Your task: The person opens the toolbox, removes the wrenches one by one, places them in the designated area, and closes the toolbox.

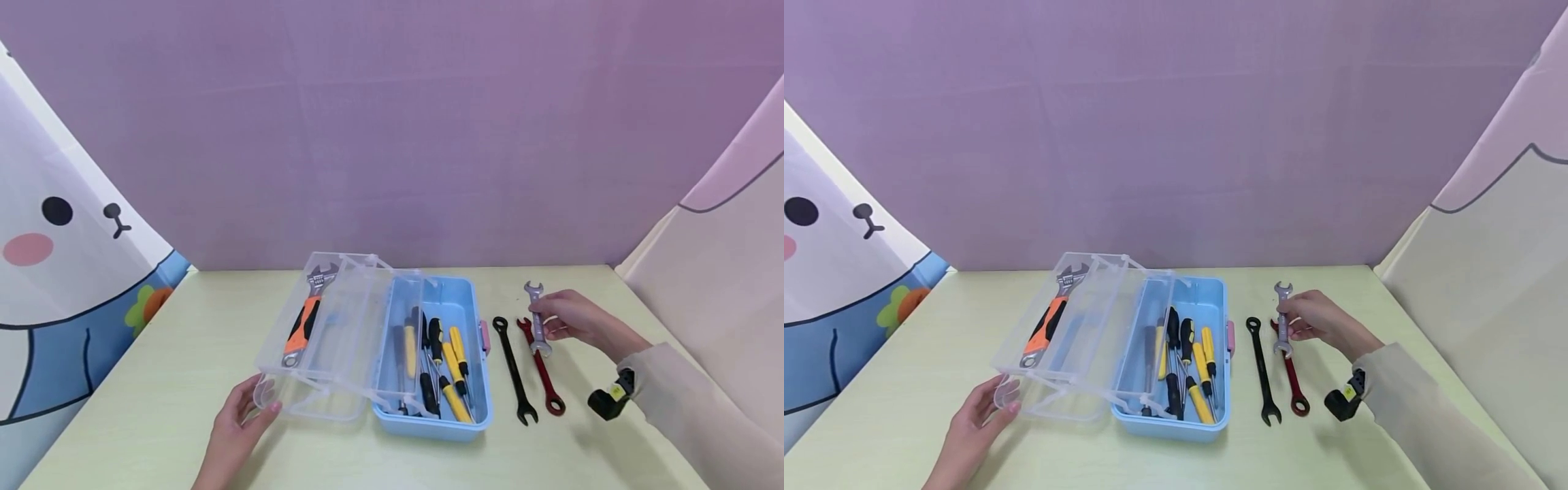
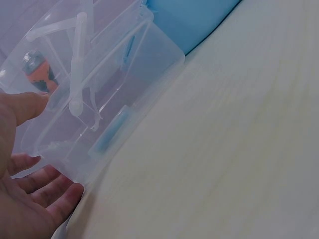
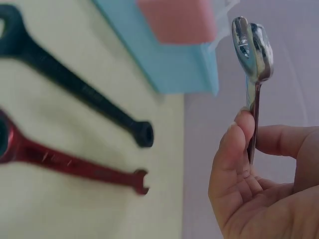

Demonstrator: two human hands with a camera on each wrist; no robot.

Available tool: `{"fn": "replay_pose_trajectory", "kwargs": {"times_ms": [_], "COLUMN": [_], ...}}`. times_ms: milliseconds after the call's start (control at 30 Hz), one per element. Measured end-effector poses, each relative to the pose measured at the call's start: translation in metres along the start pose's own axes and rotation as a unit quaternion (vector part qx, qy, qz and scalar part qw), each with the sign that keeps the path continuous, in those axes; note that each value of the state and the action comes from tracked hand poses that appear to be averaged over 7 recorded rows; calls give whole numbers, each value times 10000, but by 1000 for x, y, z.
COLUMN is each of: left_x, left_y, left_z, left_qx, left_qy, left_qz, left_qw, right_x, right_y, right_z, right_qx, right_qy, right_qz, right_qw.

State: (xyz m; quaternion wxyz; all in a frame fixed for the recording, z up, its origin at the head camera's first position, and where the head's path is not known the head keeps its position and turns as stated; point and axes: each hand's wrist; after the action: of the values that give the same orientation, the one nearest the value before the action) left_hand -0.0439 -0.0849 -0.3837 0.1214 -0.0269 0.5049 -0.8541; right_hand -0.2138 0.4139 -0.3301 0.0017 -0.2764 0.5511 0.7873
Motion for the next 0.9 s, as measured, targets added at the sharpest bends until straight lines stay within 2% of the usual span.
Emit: {"fn": "replay_pose_trajectory", "kwargs": {"times_ms": [433,633,900], "left_x": [-1,-2,-1], "left_y": [-3,-3,-4], "left_z": [1,1,0], "left_qx": [12,99,41], "left_qy": [-17,-5,17], "left_qz": [60,231,232], "left_qw": [10000,9997,9997], "right_x": [-7,-8,-5], "right_y": [-48,-65,-82], "right_z": [18,25,30], "right_qx": [-108,-174,-108], "right_qy": [-201,-322,-157], "right_qz": [-198,-297,-322], "right_qw": [9995,9989,9993]}}
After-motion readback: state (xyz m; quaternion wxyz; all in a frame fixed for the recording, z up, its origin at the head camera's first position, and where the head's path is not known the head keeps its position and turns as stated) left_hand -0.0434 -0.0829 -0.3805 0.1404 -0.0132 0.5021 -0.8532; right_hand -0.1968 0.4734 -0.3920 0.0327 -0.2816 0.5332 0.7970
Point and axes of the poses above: each hand's wrist, its own x-axis towards the middle knuckle, its own z-axis out of the back of the hand, y = z × x
